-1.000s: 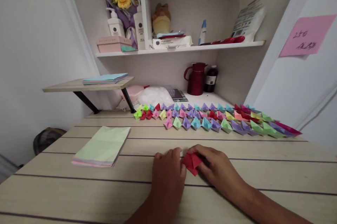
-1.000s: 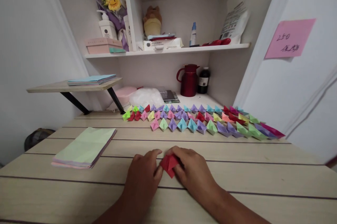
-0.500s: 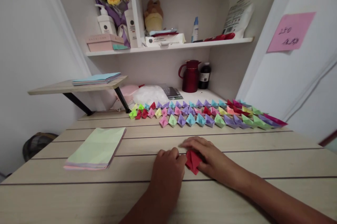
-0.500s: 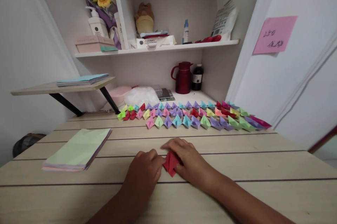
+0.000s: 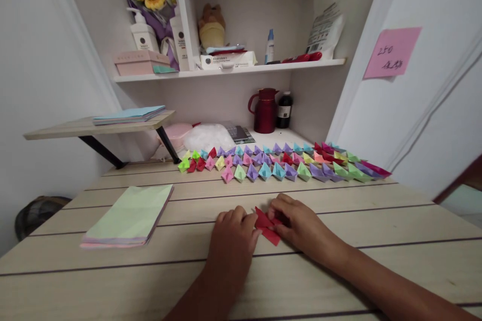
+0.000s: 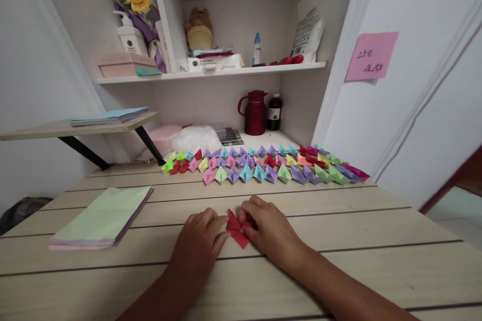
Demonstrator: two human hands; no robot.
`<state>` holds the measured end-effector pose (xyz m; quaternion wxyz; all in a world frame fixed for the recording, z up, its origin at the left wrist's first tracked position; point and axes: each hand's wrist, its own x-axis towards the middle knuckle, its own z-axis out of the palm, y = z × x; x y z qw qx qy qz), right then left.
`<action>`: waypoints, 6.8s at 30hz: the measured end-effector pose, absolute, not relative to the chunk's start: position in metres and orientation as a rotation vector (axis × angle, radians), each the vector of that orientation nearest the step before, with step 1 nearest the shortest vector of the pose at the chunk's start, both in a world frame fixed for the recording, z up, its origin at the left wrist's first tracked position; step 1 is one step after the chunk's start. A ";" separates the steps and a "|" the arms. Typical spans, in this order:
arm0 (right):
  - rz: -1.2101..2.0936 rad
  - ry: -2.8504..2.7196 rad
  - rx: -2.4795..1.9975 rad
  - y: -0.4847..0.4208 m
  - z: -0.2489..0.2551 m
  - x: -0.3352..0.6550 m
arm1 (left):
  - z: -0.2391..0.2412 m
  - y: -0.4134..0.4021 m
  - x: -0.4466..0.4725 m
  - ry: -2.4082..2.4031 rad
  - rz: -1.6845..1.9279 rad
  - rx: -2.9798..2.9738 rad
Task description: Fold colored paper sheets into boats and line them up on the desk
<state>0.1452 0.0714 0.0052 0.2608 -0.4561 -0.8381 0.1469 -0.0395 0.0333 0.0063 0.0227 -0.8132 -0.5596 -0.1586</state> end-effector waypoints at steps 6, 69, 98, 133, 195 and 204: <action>0.535 -2.319 -1.068 0.068 0.006 0.142 | 0.007 0.033 -0.040 -1.653 -0.423 -2.597; 0.520 -2.548 -1.018 0.056 0.015 0.142 | 0.010 0.027 -0.056 -1.890 -0.742 -2.782; 0.531 -2.464 -1.089 0.058 0.009 0.140 | 0.012 0.028 -0.061 -1.842 -0.720 -2.869; 0.030 -2.422 -1.328 0.052 0.001 0.119 | 0.013 0.029 -0.035 -2.051 -0.462 -2.450; 0.521 -2.438 -1.070 0.071 0.008 0.138 | 0.003 0.030 -0.058 -1.970 -0.803 -2.583; 0.783 -2.207 -1.073 0.068 0.009 0.140 | 0.004 0.032 -0.049 -2.070 -1.142 -2.554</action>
